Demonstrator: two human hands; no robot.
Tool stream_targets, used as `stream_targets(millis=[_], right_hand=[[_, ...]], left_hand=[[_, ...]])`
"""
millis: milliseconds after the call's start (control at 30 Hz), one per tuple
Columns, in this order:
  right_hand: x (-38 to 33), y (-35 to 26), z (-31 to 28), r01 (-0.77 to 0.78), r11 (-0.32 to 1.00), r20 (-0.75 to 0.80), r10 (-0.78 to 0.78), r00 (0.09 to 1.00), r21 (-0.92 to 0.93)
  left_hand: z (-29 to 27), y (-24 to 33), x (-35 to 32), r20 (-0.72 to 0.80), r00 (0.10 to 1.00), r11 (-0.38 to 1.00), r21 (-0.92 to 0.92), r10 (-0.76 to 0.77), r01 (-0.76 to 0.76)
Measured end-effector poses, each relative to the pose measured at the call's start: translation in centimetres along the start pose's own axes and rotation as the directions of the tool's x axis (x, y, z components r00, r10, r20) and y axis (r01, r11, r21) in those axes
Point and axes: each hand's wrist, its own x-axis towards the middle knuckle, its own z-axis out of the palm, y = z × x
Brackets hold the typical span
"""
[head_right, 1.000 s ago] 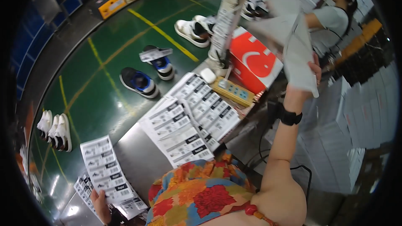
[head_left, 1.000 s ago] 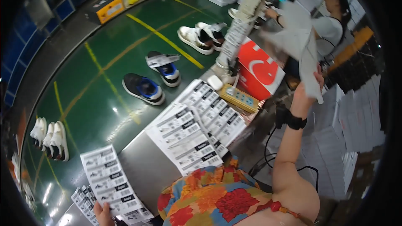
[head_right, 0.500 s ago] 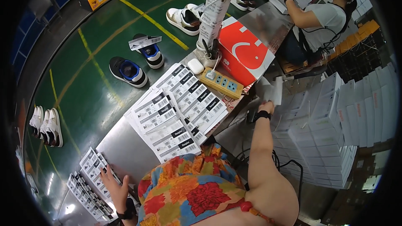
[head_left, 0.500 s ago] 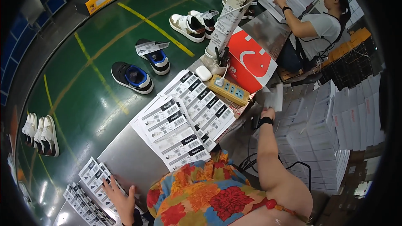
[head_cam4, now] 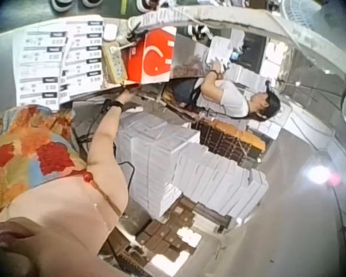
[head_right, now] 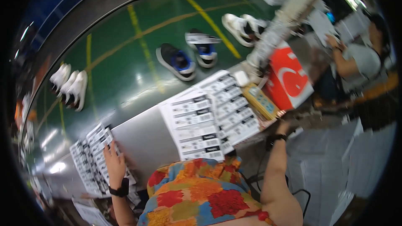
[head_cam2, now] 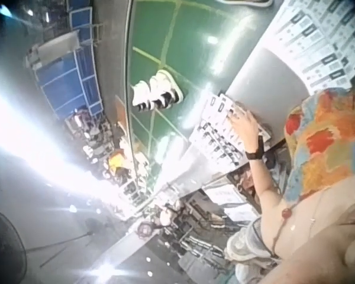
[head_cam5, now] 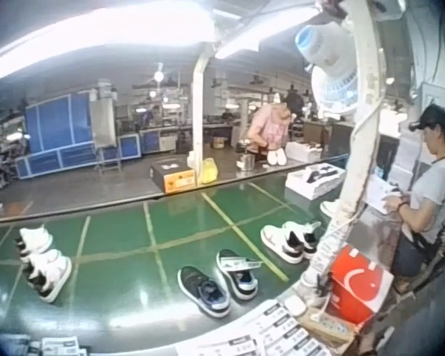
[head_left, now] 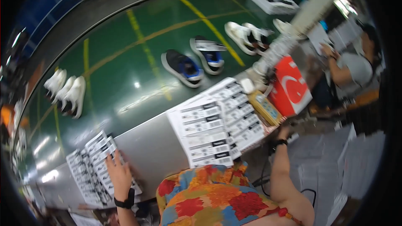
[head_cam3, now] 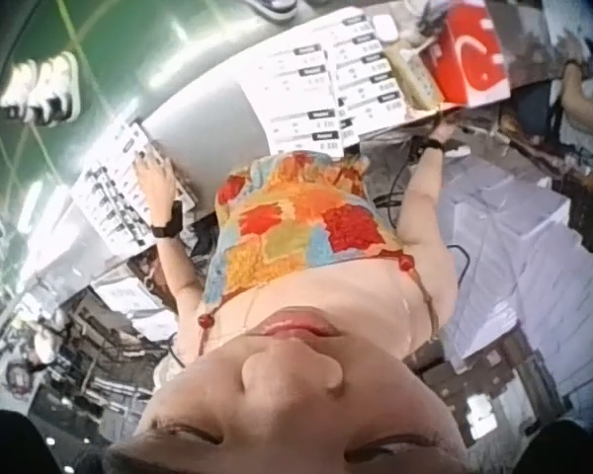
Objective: Inspecting the interior and exterior of shoes on a conveyor belt and applying labels to them.
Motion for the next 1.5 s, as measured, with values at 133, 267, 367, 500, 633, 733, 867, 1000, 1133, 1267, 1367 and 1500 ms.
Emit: stream_targets(millis=[133,267,367,500,633,733,867,1000,1133,1267,1367,1500], right_hand=[[3.6,-6.4,-5.4,-0.083,0.955,-0.623,0.25,0.741,0.285],[5.9,-18.8,-10.6,-0.11,0.994,-0.794,0.087,0.602,0.025],[4.8,-29.1,-10.3,0.415,0.899,-0.744,-0.18,0.644,0.142],[-2.0,-40.5,-5.6,0.494,0.81,-0.482,-0.312,0.819,0.316],[-10.5,-47.8,-2.6,0.756,0.648,-0.02,-0.758,0.652,0.093],[-15.3,-50.3,-1.0,0.781,0.564,0.505,-0.772,0.385,0.267],[-19.7,-50.0,0.9,0.8,0.479,0.754,-0.655,0.051,0.362],[-20.6,-48.8,1.5,0.847,0.425,0.81,-0.586,-0.011,0.319],[-20.2,-49.6,1.2,0.82,0.458,0.812,-0.583,-0.015,0.344],[-21.7,-51.7,0.4,0.352,0.701,0.763,-0.643,-0.062,0.62],[-24.6,-52.7,-0.4,0.035,0.752,0.752,-0.654,-0.088,0.658],[-27.4,-52.3,-1.5,0.303,0.783,0.828,-0.56,-0.037,0.544]], left_hand=[[-4.1,-2.8,1.3,0.041,0.998,0.959,-0.283,0.049,-0.035],[-6.3,-8.5,6.2,-0.201,0.978,0.994,-0.091,0.047,-0.067],[-6.7,-13.3,12.0,-0.265,0.962,0.998,0.003,-0.063,0.066],[-7.0,-17.2,19.1,-0.314,0.943,0.975,0.149,-0.112,0.165],[-8.1,-18.0,24.9,-0.157,0.964,0.902,0.347,-0.216,0.259],[-8.6,-17.6,28.1,0.0,0.887,0.823,0.373,-0.462,0.429],[-8.6,-16.3,29.5,-0.032,0.878,0.812,0.366,-0.478,0.455],[-8.3,-14.4,29.0,0.059,0.951,0.798,0.561,-0.302,0.219],[-9.6,-11.2,26.2,0.377,0.909,0.76,-0.535,-0.176,0.37],[-10.6,-3.5,16.3,0.19,0.982,0.512,-0.843,0.001,0.163],[-7.9,5.4,7.9,0.021,0.959,0.867,-0.433,0.282,-0.246],[-3.7,11.7,1.5,0.175,0.879,0.856,-0.373,0.443,-0.357]])
